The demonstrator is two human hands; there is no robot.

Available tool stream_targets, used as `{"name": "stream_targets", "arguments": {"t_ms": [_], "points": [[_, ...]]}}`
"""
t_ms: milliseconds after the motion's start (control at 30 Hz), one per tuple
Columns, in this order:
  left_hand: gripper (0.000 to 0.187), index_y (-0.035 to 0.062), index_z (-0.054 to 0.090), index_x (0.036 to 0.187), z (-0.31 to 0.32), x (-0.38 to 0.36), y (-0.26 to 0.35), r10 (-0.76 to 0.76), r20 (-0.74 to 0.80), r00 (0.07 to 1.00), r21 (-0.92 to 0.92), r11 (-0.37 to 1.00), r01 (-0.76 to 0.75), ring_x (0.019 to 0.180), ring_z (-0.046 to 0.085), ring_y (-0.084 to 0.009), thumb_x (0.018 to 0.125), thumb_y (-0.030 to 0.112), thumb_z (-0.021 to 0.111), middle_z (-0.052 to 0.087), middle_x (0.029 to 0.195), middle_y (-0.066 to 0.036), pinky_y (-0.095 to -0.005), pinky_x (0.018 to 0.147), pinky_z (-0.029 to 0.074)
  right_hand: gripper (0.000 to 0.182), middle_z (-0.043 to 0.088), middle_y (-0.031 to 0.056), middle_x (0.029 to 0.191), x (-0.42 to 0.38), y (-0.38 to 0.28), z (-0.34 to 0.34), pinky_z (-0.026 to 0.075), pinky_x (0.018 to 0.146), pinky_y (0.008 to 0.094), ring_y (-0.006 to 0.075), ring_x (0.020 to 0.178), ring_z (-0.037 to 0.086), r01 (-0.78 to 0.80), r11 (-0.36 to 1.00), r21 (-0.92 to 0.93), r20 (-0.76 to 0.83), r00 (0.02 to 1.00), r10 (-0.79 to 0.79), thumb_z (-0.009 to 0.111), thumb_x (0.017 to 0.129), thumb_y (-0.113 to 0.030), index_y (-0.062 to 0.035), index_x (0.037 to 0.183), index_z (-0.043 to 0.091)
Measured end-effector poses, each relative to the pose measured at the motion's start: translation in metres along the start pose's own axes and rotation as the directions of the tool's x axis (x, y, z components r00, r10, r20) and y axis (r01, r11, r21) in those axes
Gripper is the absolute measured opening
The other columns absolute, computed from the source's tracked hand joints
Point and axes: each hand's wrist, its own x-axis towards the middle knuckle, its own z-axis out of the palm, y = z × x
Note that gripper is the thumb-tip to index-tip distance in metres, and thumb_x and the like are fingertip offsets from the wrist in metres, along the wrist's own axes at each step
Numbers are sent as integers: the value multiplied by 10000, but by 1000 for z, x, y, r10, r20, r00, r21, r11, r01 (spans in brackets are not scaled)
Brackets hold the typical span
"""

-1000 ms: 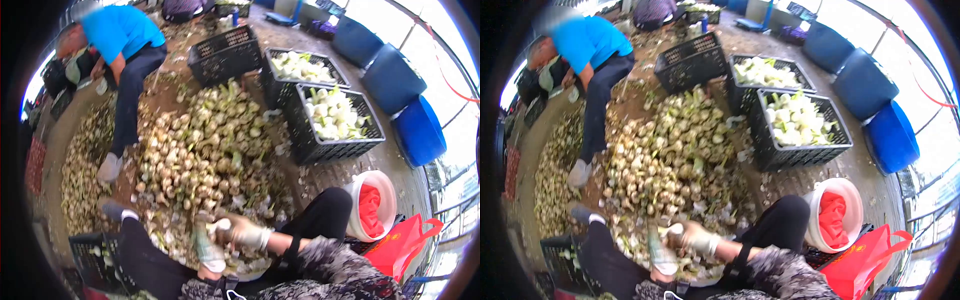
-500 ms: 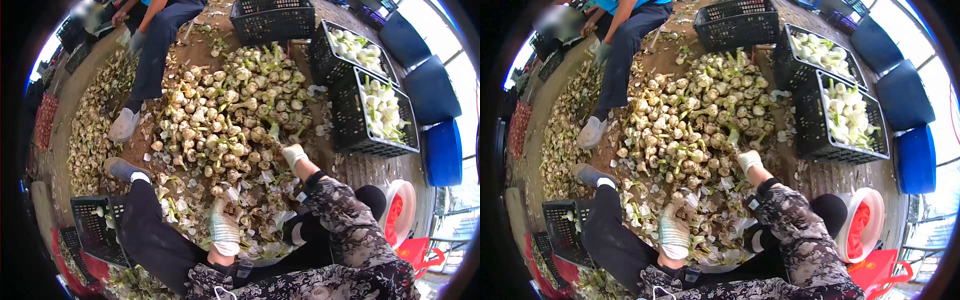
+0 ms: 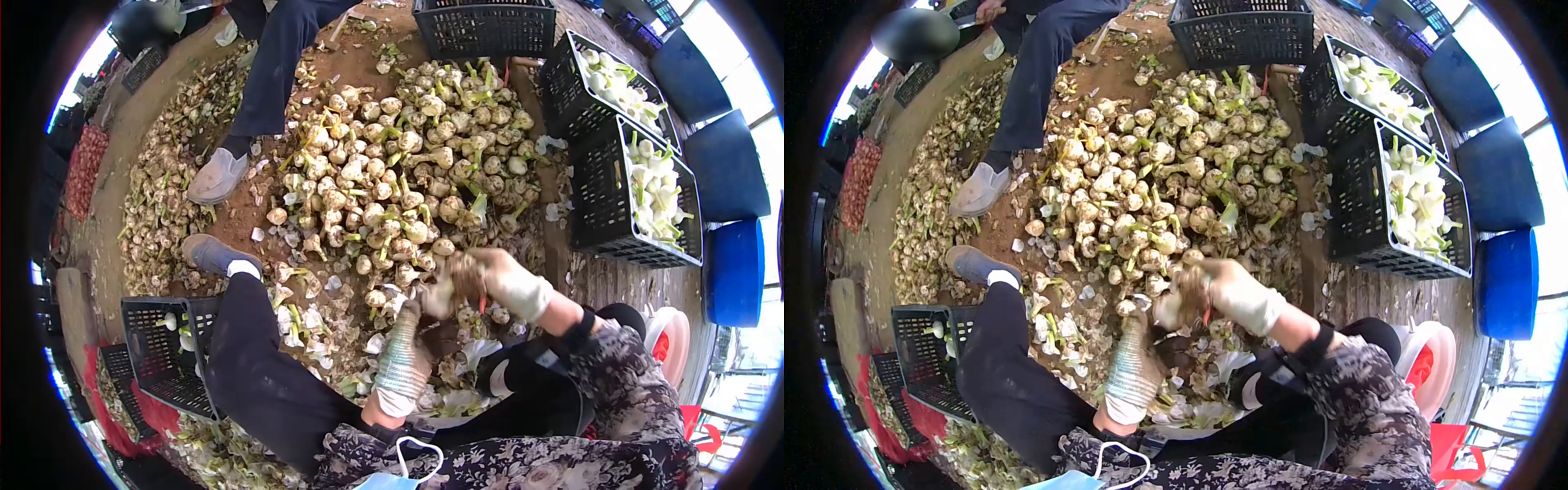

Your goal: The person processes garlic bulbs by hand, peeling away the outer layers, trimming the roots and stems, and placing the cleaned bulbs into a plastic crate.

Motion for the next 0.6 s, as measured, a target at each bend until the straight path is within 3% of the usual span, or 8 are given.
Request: {"name": "stream_targets", "arguments": {"t_ms": [100, 200, 267, 300, 400, 467, 533, 600], "points": [[409, 55, 475, 1238, 5, -16, 4, -73, 276, 958, 60, 996, 58, 843, 604, -182, 932, 322, 518, 594, 1016, -72, -320, 777, 538, 484, 636, 80, 932, -38, -2, 17, 473, 768, 268, 108, 854, 574, 65, 992, -111, 104, 993, -53, 713, 811, -265, 56, 1131, 540], [439, 35, 483, 1210, 12, -26, 0, 157, 299, 941, 10, 986, -168, 910, 596, -181, 868, 264, 634, 583, 1066, -71, -324, 834, 516, 336, 582, 18, 848, -59, 11, 32, 461, 659, 228, 83, 769, 560, 75, 834, 547, -20, 997, -77, 683, 824, -206, 6, 1049, 553], [527, 27, 486, 1206, 13, -28, -3, 263, 223, 939, 135, 946, -296, 948, 584, -173, 785, 225, 735, 574, 1084, -68, -308, 868, 488, 207, 563, 35, 863, -74, 8, 39, 485, 676, 234, 99, 762, 574, 91, 918, 386, -76, 995, -67, 622, 864, -102, 17, 1008, 534], [557, 27, 495, 1199, 8, -26, -7, 352, 250, 902, 250, 877, -411, 981, 569, -171, 759, 243, 758, 569, 1099, -65, -305, 885, 470, 189, 547, 18, 830, -71, 21, 40, 471, 686, 222, 84, 743, 554, 61, 834, 549, -56, 998, -37, 641, 852, -114, -4, 965, 538], [584, 17, 532, 1163, 3, -22, -18, 550, 306, 777, 481, 615, -625, 1014, 551, -186, 704, 255, 803, 549, 1121, -69, -304, 900, 440, 322, 612, 28, 839, -61, 38, 51, 466, 644, 235, 71, 736, 554, 278, 934, 226, -195, 952, -236, 692, 815, -220, 11, 1009, 577], [576, 7, 552, 1139, 1, -20, -19, 651, 406, 641, 604, 336, -723, 1020, 537, -205, 681, 235, 818, 530, 1119, -77, -326, 896, 432, 344, 621, 36, 843, -66, 30, 57, 469, 652, 237, 70, 739, 554, 271, 919, 287, -212, 953, -215, 699, 811, -224, 20, 1021, 579], [578, 7, 559, 1132, 1, -20, -21, 649, 395, 650, 589, 364, -722, 1022, 524, -219, 673, 240, 822, 514, 1109, -85, -344, 894, 423, 366, 630, 43, 846, -68, 24, 54, 472, 660, 239, 69, 741, 553, 261, 903, 342, -222, 956, -192, 706, 807, -229, 28, 1033, 580], [574, 18, 559, 1136, -2, -18, -24, 651, 376, 660, 589, 382, -712, 1010, 527, -219, 679, 249, 817, 518, 1100, -82, -335, 894, 422, 405, 636, 45, 870, -68, 26, 48, 473, 666, 235, 70, 739, 551, 253, 960, 122, -198, 954, -226, 716, 800, -236, 44, 1059, 577]]}}
